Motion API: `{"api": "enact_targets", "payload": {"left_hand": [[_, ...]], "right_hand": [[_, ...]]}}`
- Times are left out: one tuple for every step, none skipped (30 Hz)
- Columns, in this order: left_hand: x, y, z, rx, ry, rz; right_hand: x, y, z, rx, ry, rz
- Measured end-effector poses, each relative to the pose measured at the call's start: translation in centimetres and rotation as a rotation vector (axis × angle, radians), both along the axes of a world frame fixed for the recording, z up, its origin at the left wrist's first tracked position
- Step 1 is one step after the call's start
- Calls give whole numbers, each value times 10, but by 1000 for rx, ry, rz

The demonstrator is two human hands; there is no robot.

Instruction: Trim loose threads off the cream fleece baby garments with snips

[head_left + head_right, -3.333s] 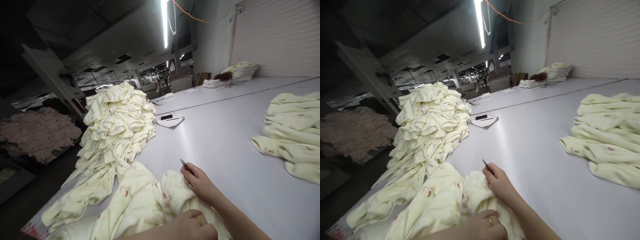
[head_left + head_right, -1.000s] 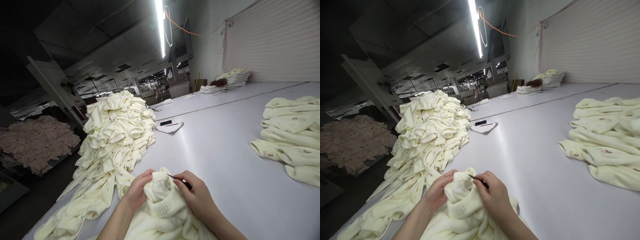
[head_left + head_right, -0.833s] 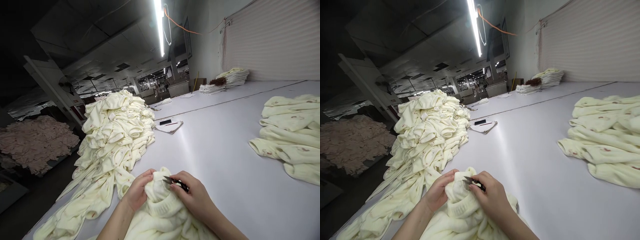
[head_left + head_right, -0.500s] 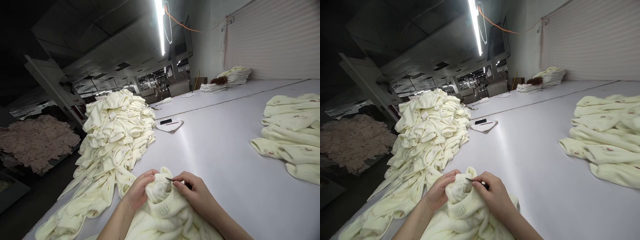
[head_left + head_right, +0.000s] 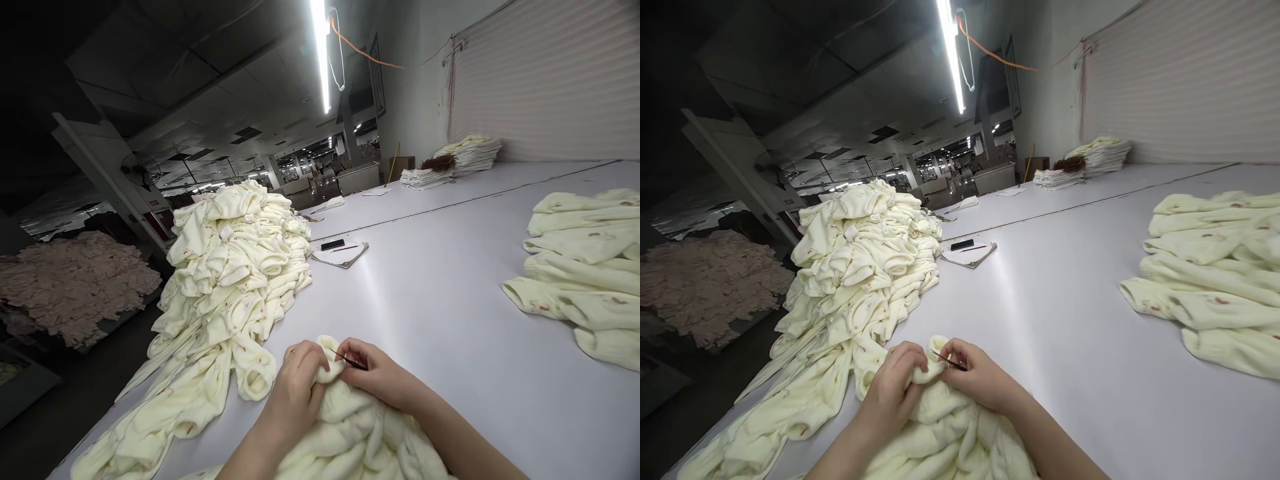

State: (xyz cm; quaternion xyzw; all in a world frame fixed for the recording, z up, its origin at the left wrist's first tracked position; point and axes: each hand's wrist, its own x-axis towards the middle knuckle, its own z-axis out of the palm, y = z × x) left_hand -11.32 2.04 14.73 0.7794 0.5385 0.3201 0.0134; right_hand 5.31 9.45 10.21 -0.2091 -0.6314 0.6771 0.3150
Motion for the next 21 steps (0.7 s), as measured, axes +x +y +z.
{"api": "enact_targets", "payload": {"left_hand": [[-2, -1, -2, 158, 83, -26], [-4, -1, -4, 290, 145, -44], [-6, -1, -6, 395, 191, -56], [-7, -1, -6, 472, 228, -62], [-8, -1, -6, 525, 257, -66], [-8, -1, -6, 563, 278, -67], [-8, -1, -5, 591, 292, -65], [-8, -1, -4, 609, 301, -63], [-8, 0, -4, 621, 308, -63], [-8, 0, -3, 630, 313, -66], [-8, 0, -3, 639, 315, -73], [-8, 0, -3, 647, 314, -85], [-8, 0, -3, 654, 308, -101], [-8, 1, -3, 659, 301, -117], [-8, 1, -3, 666, 292, -128], [-8, 1, -3, 672, 287, -135], [-8, 1, -4, 679, 292, -134], [-8, 1, -4, 690, 307, -125], [-7, 1, -4, 704, 327, -113], [-7, 1, -4, 718, 350, -104], [-6, 0, -4, 727, 368, -98]], "right_hand": [[-2, -3, -1, 36, -17, -72], [-4, -7, -2, 80, -42, -154], [-4, -12, -3, 126, -73, -224], [-3, -16, -3, 167, -105, -275], [-1, -21, -3, 199, -129, -308], [1, -24, -2, 223, -142, -322], [4, -27, -1, 243, -144, -326], [8, -30, 0, 262, -140, -330], [10, -31, 1, 284, -134, -339], [13, -33, 2, 311, -131, -351], [14, -34, 2, 342, -132, -360], [15, -35, 3, 374, -135, -366], [15, -36, 3, 406, -137, -372], [14, -36, 3, 434, -142, -382], [13, -37, 3, 455, -150, -395], [13, -37, 4, 465, -163, -413], [12, -37, 4, 462, -178, -436], [13, -37, 5, 450, -193, -459], [13, -37, 5, 432, -203, -477], [14, -37, 6, 415, -208, -485], [16, -37, 6, 403, -209, -484]]}}
